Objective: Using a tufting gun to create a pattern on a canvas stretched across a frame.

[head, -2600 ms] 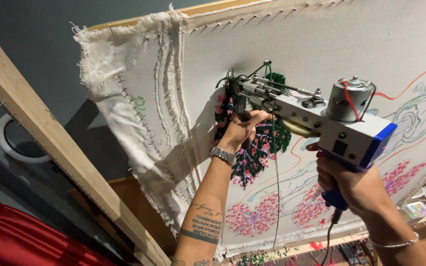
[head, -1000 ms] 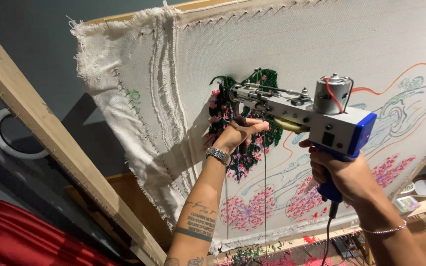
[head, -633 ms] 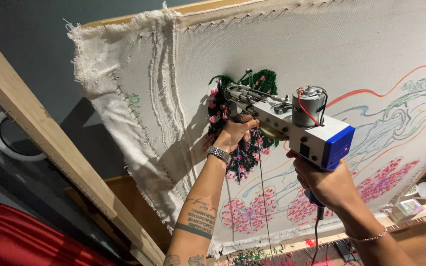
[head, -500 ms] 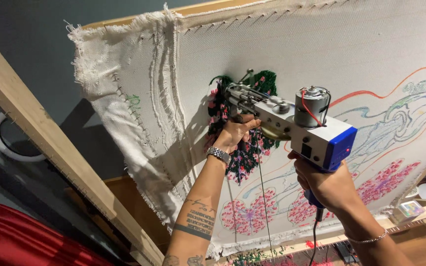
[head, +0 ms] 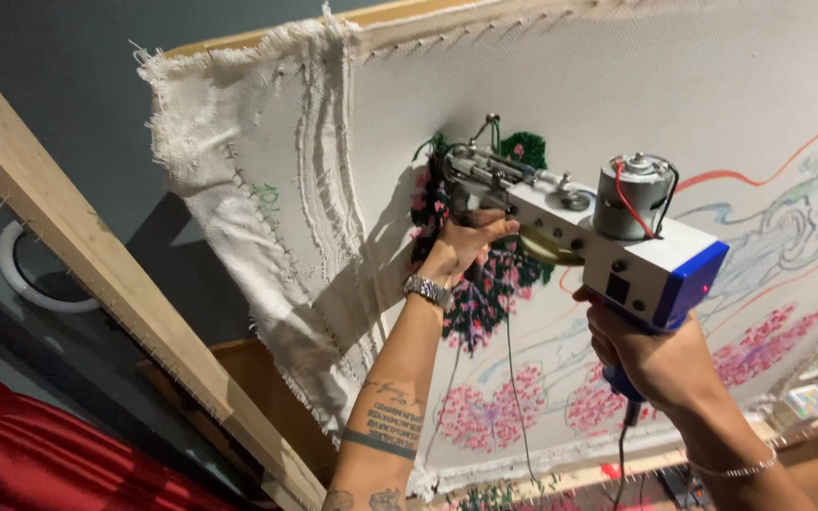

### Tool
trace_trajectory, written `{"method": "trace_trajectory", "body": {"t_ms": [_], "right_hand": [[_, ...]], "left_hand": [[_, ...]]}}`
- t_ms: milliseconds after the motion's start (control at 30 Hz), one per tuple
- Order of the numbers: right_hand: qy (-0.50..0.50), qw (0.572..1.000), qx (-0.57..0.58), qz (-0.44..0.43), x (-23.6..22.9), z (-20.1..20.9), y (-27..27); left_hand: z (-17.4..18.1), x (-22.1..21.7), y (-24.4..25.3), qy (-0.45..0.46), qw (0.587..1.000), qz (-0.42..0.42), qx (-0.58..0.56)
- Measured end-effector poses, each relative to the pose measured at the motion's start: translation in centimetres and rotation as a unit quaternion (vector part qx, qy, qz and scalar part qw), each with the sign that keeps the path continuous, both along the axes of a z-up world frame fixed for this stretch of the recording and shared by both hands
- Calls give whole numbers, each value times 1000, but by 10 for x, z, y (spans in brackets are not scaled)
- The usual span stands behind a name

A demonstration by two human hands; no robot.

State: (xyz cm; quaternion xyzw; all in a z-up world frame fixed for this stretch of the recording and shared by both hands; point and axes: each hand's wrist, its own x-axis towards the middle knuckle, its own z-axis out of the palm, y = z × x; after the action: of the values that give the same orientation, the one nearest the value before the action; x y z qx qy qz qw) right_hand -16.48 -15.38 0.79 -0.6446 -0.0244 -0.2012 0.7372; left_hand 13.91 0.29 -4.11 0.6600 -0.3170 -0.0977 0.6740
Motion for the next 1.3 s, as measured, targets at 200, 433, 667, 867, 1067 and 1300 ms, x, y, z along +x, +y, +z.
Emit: {"method": "trace_trajectory", "body": {"t_ms": [200,433,667,867,1067,1300], "right_hand": [[0,1000,6,4,0,4,0],[11,1000,-7,-16,3,10,-6],[10,998,25,50,-16,14,-30],[16,998,21,59,-38,15,-54],[48,999,-5,16,-55,14,-67],[44,999,11,26,-62,-2,-87]], "left_hand": [[-23,31,2,17,996,-88,-26],[51,-60,6,19,999,38,3],[54,-89,9,2,999,-28,-28],[55,-113,8,49,991,-127,-10],[44,-122,-1,23,989,-144,-14],[66,-151,-5,-13,995,-92,39]]}}
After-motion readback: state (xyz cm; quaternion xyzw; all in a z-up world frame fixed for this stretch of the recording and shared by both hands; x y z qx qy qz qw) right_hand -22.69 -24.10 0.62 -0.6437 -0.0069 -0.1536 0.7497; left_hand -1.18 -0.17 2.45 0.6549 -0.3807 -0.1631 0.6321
